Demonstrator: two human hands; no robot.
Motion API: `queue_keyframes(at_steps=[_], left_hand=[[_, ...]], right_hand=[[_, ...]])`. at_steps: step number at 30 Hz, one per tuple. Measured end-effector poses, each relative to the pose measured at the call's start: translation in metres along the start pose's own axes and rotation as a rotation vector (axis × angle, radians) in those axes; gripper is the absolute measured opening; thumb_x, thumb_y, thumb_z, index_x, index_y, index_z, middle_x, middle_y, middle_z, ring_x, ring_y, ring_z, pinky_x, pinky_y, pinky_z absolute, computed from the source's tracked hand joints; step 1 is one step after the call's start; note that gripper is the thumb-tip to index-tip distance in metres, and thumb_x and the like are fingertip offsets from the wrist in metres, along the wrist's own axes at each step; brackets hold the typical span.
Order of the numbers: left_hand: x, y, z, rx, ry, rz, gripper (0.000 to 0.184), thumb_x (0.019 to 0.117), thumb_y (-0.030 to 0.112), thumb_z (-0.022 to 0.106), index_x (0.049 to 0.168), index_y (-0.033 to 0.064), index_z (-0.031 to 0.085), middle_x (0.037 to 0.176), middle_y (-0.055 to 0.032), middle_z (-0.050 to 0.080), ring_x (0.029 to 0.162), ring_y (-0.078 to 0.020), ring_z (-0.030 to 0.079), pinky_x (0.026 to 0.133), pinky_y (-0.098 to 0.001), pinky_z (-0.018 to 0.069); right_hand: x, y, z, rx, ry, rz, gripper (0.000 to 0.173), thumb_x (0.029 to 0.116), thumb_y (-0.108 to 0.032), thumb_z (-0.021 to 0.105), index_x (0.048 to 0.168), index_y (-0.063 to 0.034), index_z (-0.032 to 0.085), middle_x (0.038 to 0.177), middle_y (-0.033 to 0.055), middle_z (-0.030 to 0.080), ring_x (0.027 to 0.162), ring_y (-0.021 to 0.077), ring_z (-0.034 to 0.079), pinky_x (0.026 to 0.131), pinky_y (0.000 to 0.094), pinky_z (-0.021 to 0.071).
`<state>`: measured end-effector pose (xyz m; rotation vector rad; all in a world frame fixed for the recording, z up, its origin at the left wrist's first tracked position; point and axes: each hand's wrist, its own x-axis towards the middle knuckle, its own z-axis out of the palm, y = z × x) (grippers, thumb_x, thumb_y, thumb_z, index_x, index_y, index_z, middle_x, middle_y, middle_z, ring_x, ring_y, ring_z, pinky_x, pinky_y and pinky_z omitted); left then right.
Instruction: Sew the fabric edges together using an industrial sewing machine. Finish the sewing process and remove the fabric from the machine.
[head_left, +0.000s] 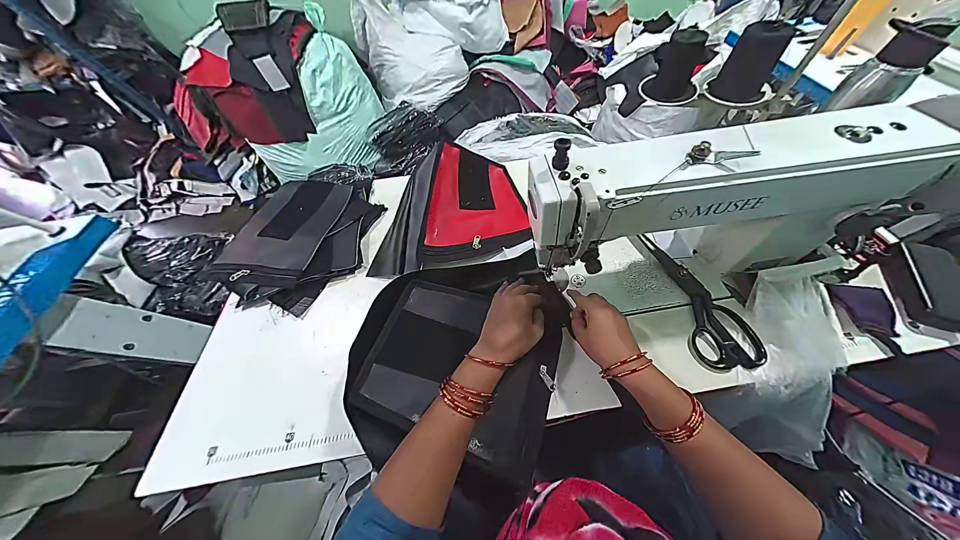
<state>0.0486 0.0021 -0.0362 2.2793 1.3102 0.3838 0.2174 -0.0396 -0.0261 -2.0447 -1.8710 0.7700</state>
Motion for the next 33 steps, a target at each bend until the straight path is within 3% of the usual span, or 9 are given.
queue_keyframes(at_steps=[5,13,19,28,31,33], left_hand=[[-0.014,-0.019,0.012,-0.107,0.156,0.11,0.031,0.0953,0.002,0.051,0.111,0.0008,0.077,0.128,-0.0191,0.069,0.13,-0.0352,0.06,0.116,-0.0527,0.0392],[-0.016,-0.018,0.024,0.036,0.13,0.157,0.04,0.0967,0.01,0.048,0.127,0.0156,0.074,0.138,-0.0132,0.065,0.139,-0.0376,0.05,0.115,-0.063,0.0315],[-0.017,-0.015,0.024,0.089,0.109,0.176,0.043,0.0952,0.009,0.047,0.129,0.0131,0.072,0.141,-0.0138,0.064,0.14,-0.0383,0.05,0.115,-0.0644,0.0309],[-0.019,-0.012,0.026,0.154,0.083,0.171,0.043,0.0935,0.01,0.05,0.132,0.0103,0.07,0.144,-0.0149,0.061,0.142,-0.0382,0.049,0.117,-0.0634,0.0304],[-0.018,-0.014,0.03,0.141,0.138,0.198,0.044,0.0912,0.008,0.052,0.132,0.0056,0.069,0.14,-0.016,0.064,0.138,-0.0382,0.053,0.116,-0.0597,0.0354],[-0.015,-0.012,0.029,0.153,0.131,0.187,0.049,0.0912,0.009,0.052,0.139,0.0074,0.064,0.141,-0.0149,0.063,0.139,-0.0374,0.052,0.113,-0.0599,0.0383]], right_hand=[[-0.009,0.0,0.004,0.127,-0.021,0.032,0.042,0.1016,-0.005,0.047,0.142,0.0012,0.058,0.114,0.0232,0.069,0.104,0.0309,0.066,0.096,0.0407,0.0496],[-0.01,-0.002,0.003,0.135,-0.09,-0.014,0.046,0.0997,-0.003,0.048,0.145,0.0015,0.055,0.116,0.0232,0.067,0.103,0.0289,0.064,0.096,0.038,0.0479],[-0.009,-0.006,0.0,0.023,-0.148,-0.043,0.047,0.1007,-0.002,0.045,0.146,0.0003,0.054,0.127,0.0281,0.06,0.113,0.0344,0.062,0.1,0.0407,0.0477],[-0.006,-0.011,0.001,-0.107,-0.199,-0.07,0.045,0.1028,-0.002,0.043,0.146,0.0035,0.051,0.137,0.0298,0.052,0.116,0.0368,0.062,0.101,0.042,0.0496],[-0.006,-0.018,0.0,-0.216,-0.257,-0.07,0.045,0.1051,-0.002,0.042,0.149,0.0053,0.046,0.143,0.0305,0.048,0.116,0.0386,0.063,0.1,0.0437,0.0508],[-0.007,-0.021,-0.001,-0.285,-0.28,-0.086,0.044,0.1058,-0.002,0.04,0.149,0.0073,0.044,0.145,0.031,0.045,0.114,0.0397,0.064,0.098,0.0443,0.0525]])
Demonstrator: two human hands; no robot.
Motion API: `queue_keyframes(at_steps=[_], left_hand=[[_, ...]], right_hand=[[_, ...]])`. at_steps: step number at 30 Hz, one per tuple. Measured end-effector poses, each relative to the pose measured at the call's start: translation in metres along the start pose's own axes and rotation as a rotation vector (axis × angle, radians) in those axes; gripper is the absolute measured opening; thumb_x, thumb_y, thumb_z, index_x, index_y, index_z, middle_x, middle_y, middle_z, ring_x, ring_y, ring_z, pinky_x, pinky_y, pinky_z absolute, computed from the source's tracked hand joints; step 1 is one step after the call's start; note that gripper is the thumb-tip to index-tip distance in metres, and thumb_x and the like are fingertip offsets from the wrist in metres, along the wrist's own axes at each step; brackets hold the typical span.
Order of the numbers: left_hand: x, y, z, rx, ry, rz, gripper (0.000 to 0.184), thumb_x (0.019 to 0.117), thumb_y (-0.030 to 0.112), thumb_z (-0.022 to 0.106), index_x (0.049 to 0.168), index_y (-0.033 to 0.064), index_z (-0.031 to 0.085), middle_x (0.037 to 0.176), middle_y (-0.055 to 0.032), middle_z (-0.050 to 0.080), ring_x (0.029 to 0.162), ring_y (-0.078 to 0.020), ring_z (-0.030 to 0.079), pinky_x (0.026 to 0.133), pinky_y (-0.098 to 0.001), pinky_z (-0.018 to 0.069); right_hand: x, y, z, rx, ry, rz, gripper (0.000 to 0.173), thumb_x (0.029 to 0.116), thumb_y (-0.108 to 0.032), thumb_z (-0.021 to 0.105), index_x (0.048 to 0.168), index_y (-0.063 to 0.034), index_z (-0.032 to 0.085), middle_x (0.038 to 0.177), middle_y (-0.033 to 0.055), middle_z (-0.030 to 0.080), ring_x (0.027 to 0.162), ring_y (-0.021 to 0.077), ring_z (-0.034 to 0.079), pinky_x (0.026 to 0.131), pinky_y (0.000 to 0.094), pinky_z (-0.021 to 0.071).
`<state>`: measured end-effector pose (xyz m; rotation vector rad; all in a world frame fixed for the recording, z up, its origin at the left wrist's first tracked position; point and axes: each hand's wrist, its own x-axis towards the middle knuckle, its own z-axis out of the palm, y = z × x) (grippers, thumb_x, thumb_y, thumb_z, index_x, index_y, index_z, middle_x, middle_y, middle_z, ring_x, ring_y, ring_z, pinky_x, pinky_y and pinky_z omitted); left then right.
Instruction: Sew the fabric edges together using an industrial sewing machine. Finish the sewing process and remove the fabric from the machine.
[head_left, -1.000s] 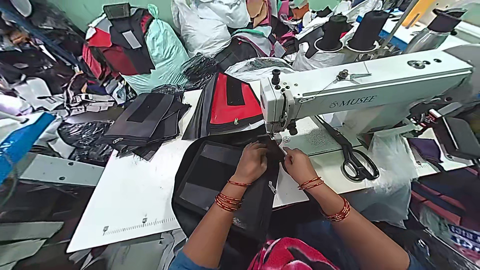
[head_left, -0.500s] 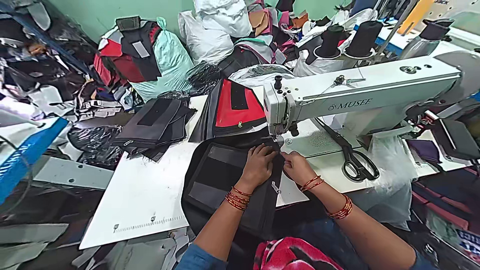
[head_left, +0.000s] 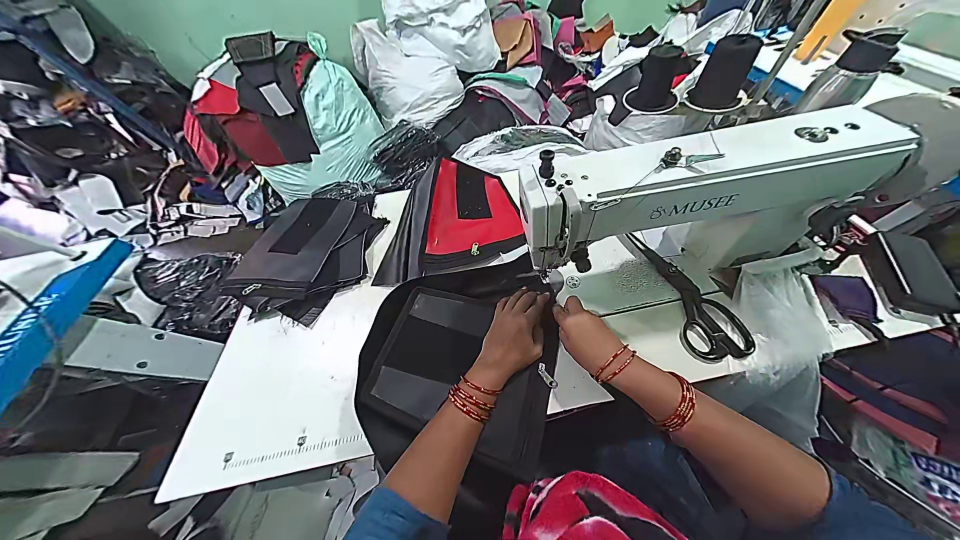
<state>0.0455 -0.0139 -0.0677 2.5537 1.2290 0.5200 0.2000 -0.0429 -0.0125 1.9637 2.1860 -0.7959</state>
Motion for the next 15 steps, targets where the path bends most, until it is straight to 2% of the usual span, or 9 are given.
queue_keyframes(at_steps=[2,7,12,15], left_hand=[[0.004,0.002,-0.003,-0.001,-0.058,-0.007,0.052,0.0911,0.011,0.049,0.141,0.0122,0.063,0.143,-0.0139,0.06,0.14,-0.0377,0.048,0.11,-0.0623,0.0369],[0.005,0.002,-0.002,-0.058,-0.053,-0.01,0.045,0.0927,0.01,0.049,0.133,0.0033,0.068,0.141,-0.0187,0.062,0.139,-0.0385,0.051,0.117,-0.054,0.036],[0.006,0.001,-0.001,-0.059,-0.026,0.004,0.042,0.0929,0.01,0.051,0.13,0.0014,0.069,0.138,-0.0199,0.063,0.138,-0.0393,0.052,0.117,-0.0541,0.0372],[0.011,-0.003,0.004,-0.05,0.01,0.018,0.042,0.093,0.01,0.051,0.129,0.0008,0.069,0.137,-0.0204,0.064,0.137,-0.0404,0.053,0.116,-0.0562,0.0382]], right_hand=[[-0.001,-0.003,-0.001,-0.056,-0.014,-0.01,0.044,0.1061,0.001,0.037,0.149,0.0096,0.041,0.147,0.0323,0.042,0.113,0.0407,0.065,0.097,0.0445,0.053],[0.0,-0.006,0.0,-0.121,-0.011,-0.008,0.045,0.1054,0.003,0.036,0.149,0.0107,0.04,0.146,0.0321,0.044,0.111,0.0392,0.066,0.095,0.0428,0.054],[0.003,-0.004,0.004,-0.095,0.027,-0.006,0.043,0.1054,0.002,0.038,0.147,0.0101,0.045,0.143,0.0314,0.047,0.111,0.0382,0.066,0.094,0.0414,0.0543],[0.009,-0.002,0.0,-0.058,0.022,-0.004,0.044,0.1051,0.001,0.041,0.148,0.0089,0.043,0.143,0.0315,0.047,0.116,0.0392,0.064,0.099,0.042,0.0519]])
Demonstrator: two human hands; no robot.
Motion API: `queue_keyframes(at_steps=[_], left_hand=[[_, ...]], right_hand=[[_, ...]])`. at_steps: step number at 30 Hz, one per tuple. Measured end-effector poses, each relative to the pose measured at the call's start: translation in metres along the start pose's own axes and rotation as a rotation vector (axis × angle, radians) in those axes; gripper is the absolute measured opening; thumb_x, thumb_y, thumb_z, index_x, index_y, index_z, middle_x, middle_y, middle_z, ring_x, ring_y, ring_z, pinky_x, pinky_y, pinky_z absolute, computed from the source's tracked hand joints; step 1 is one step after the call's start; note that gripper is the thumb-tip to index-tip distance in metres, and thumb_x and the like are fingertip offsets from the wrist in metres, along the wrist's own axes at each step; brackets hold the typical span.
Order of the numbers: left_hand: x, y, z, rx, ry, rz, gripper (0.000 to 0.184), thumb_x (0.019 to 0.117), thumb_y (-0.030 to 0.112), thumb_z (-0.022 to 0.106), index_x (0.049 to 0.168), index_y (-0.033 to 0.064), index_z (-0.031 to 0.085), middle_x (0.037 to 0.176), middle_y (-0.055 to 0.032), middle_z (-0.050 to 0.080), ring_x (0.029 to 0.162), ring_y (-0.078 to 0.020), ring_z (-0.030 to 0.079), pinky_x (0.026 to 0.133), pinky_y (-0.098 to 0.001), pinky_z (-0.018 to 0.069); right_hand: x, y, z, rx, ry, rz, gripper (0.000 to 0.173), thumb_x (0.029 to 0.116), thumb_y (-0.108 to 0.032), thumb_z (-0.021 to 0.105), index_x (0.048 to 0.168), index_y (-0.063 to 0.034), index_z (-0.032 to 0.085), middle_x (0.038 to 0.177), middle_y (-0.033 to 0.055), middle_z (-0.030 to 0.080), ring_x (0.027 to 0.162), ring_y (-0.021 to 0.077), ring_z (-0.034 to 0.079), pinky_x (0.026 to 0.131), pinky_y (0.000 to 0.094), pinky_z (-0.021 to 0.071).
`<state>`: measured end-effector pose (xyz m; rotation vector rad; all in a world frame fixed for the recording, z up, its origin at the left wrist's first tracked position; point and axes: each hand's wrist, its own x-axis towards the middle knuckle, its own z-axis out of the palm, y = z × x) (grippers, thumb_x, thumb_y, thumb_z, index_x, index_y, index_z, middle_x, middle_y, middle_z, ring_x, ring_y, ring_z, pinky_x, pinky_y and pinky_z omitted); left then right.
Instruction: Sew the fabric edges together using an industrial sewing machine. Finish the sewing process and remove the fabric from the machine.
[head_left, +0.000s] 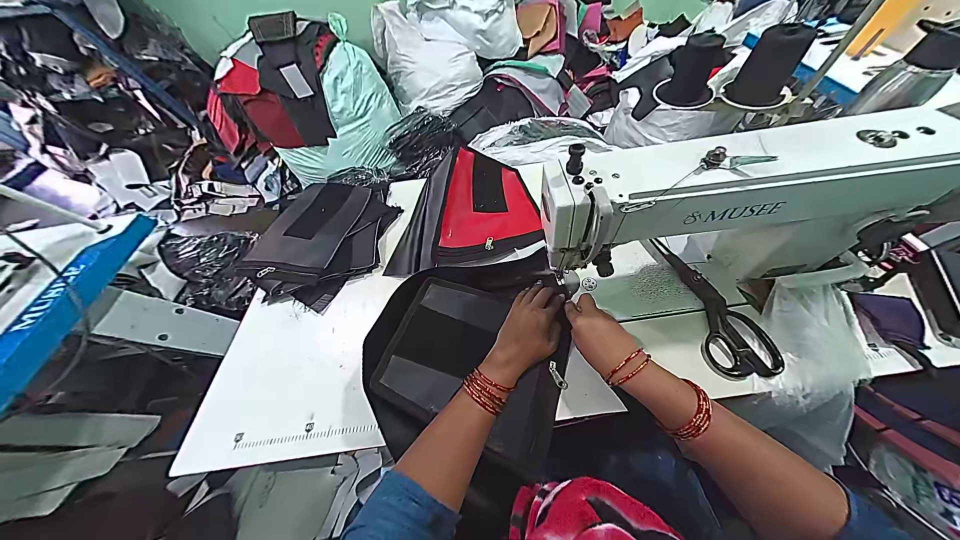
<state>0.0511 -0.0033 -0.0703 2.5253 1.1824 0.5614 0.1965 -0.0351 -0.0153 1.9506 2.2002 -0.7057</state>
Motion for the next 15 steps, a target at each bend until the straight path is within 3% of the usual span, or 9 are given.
queue_keyframes(at_steps=[5,9,11,13,15], left_hand=[[0.013,-0.007,0.001,0.013,0.034,-0.01,0.035,0.0931,0.009,0.055,0.122,-0.0007,0.072,0.131,-0.0211,0.067,0.129,-0.0388,0.059,0.111,-0.0552,0.0432],[0.018,-0.008,-0.001,0.008,0.051,-0.029,0.035,0.0913,0.009,0.056,0.12,-0.0008,0.073,0.13,-0.0213,0.067,0.128,-0.0387,0.06,0.11,-0.0549,0.0446],[0.015,-0.01,-0.001,-0.02,0.068,-0.033,0.034,0.0906,0.008,0.058,0.119,-0.001,0.074,0.13,-0.0216,0.067,0.127,-0.0391,0.061,0.11,-0.0554,0.0449],[0.013,-0.014,0.001,-0.074,0.115,-0.026,0.033,0.0897,0.005,0.059,0.118,-0.0021,0.074,0.129,-0.0221,0.067,0.126,-0.039,0.062,0.109,-0.0553,0.046],[0.011,-0.017,0.003,-0.136,0.182,-0.002,0.03,0.0883,0.002,0.061,0.114,-0.0024,0.076,0.123,-0.0211,0.07,0.121,-0.0375,0.065,0.106,-0.0547,0.0486]], right_hand=[[0.016,0.001,-0.008,0.041,-0.031,0.001,0.046,0.1045,-0.001,0.043,0.15,0.0079,0.043,0.148,0.031,0.044,0.122,0.0409,0.061,0.103,0.0453,0.0497],[0.023,0.009,-0.012,0.109,-0.018,-0.011,0.046,0.1036,0.0,0.042,0.149,0.0057,0.047,0.146,0.0297,0.048,0.126,0.0404,0.058,0.106,0.0467,0.0477],[0.019,0.015,-0.011,0.246,0.051,-0.006,0.043,0.1036,-0.002,0.043,0.145,0.0051,0.053,0.138,0.0297,0.055,0.127,0.0395,0.057,0.108,0.0469,0.0449],[0.011,0.022,-0.004,0.376,0.167,0.015,0.039,0.1032,-0.004,0.048,0.14,0.005,0.058,0.127,0.0271,0.063,0.116,0.0342,0.063,0.104,0.0424,0.0469],[0.003,0.026,0.007,0.466,0.295,0.014,0.036,0.1,-0.003,0.053,0.134,0.0046,0.064,0.11,0.0226,0.068,0.097,0.0278,0.065,0.092,0.0371,0.05]])
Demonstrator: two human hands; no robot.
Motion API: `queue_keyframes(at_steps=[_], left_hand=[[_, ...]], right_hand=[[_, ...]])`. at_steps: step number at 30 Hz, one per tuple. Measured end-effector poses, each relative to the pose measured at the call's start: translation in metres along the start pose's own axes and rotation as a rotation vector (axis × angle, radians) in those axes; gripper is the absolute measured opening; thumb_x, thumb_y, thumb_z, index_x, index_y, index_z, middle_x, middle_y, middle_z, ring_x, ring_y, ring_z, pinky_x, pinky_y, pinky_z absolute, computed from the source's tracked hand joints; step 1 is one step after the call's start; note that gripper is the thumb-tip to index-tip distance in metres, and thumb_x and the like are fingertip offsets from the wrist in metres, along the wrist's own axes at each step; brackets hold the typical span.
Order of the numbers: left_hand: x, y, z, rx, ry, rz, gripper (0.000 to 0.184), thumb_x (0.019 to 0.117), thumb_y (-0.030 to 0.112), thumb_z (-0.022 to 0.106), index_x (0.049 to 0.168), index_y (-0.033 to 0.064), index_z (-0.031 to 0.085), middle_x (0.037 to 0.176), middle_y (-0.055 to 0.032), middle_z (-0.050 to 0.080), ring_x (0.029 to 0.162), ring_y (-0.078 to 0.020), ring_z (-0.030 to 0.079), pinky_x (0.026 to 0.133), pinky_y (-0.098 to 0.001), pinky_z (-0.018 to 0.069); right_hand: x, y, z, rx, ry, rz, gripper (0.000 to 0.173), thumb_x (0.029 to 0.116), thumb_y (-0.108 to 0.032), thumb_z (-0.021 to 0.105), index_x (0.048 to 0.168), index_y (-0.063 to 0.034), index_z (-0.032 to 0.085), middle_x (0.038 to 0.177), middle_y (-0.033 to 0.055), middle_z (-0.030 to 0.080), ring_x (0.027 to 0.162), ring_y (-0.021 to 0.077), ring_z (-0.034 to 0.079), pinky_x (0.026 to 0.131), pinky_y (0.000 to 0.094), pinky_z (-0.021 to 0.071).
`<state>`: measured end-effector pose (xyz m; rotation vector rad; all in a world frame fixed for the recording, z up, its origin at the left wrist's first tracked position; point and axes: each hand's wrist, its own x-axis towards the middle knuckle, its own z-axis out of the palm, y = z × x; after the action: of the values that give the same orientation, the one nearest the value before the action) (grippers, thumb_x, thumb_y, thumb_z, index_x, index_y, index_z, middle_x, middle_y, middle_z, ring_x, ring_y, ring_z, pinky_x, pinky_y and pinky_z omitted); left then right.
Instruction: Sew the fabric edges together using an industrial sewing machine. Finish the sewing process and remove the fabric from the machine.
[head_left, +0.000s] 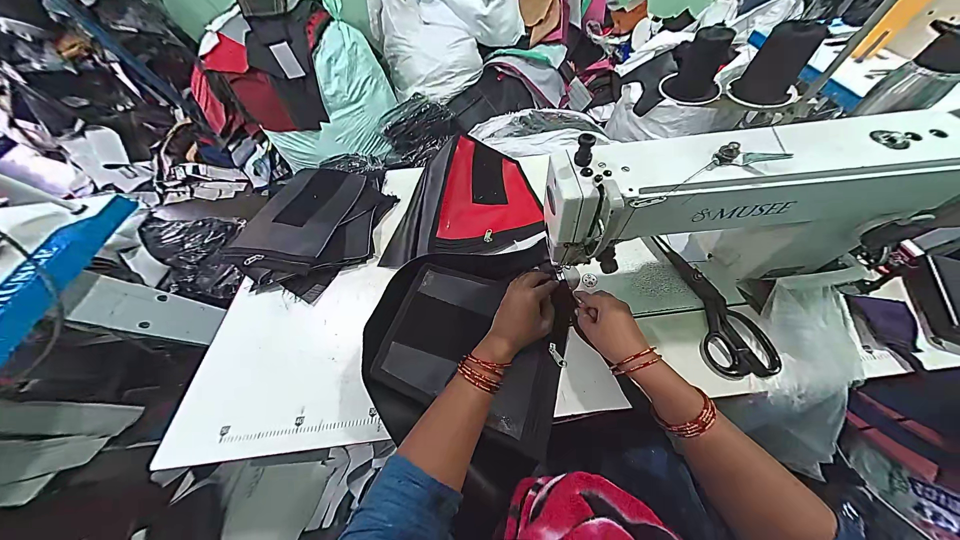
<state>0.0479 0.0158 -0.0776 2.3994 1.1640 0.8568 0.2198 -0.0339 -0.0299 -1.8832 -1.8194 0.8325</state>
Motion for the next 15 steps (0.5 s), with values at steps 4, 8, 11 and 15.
queue_keyframes(at_steps=[4,8,11,15], left_hand=[[-0.002,-0.003,0.0,-0.042,0.07,0.072,0.027,0.0862,-0.004,0.062,0.106,0.0026,0.079,0.108,-0.0163,0.073,0.106,-0.0333,0.069,0.098,-0.0539,0.0529],[-0.004,-0.005,0.003,-0.003,0.085,0.146,0.029,0.0857,-0.004,0.06,0.103,0.0065,0.081,0.106,-0.0157,0.073,0.109,-0.0342,0.069,0.101,-0.0571,0.0509],[-0.004,-0.005,0.005,0.033,0.055,0.171,0.031,0.0866,-0.005,0.059,0.105,0.0057,0.081,0.109,-0.0157,0.074,0.119,-0.0367,0.065,0.105,-0.0573,0.0484],[-0.002,-0.004,0.006,0.084,0.012,0.217,0.027,0.087,-0.005,0.059,0.101,0.0041,0.08,0.106,-0.0141,0.074,0.123,-0.0383,0.061,0.104,-0.0562,0.0486]], right_hand=[[-0.006,0.01,0.011,0.129,0.106,-0.028,0.032,0.0987,-0.004,0.056,0.127,0.0043,0.069,0.105,0.0205,0.071,0.089,0.023,0.066,0.086,0.0329,0.052],[-0.007,0.01,0.015,0.231,0.088,0.013,0.034,0.0994,-0.005,0.057,0.13,0.0053,0.066,0.109,0.0207,0.07,0.092,0.0195,0.066,0.087,0.0289,0.0517],[-0.009,0.01,0.019,0.241,0.09,0.008,0.034,0.0993,-0.005,0.056,0.13,0.0055,0.066,0.109,0.0214,0.069,0.092,0.0204,0.065,0.087,0.0298,0.0514],[-0.01,0.009,0.017,0.149,0.066,-0.057,0.035,0.099,-0.002,0.052,0.129,0.0075,0.067,0.114,0.0262,0.068,0.102,0.0295,0.066,0.095,0.0356,0.0504]])
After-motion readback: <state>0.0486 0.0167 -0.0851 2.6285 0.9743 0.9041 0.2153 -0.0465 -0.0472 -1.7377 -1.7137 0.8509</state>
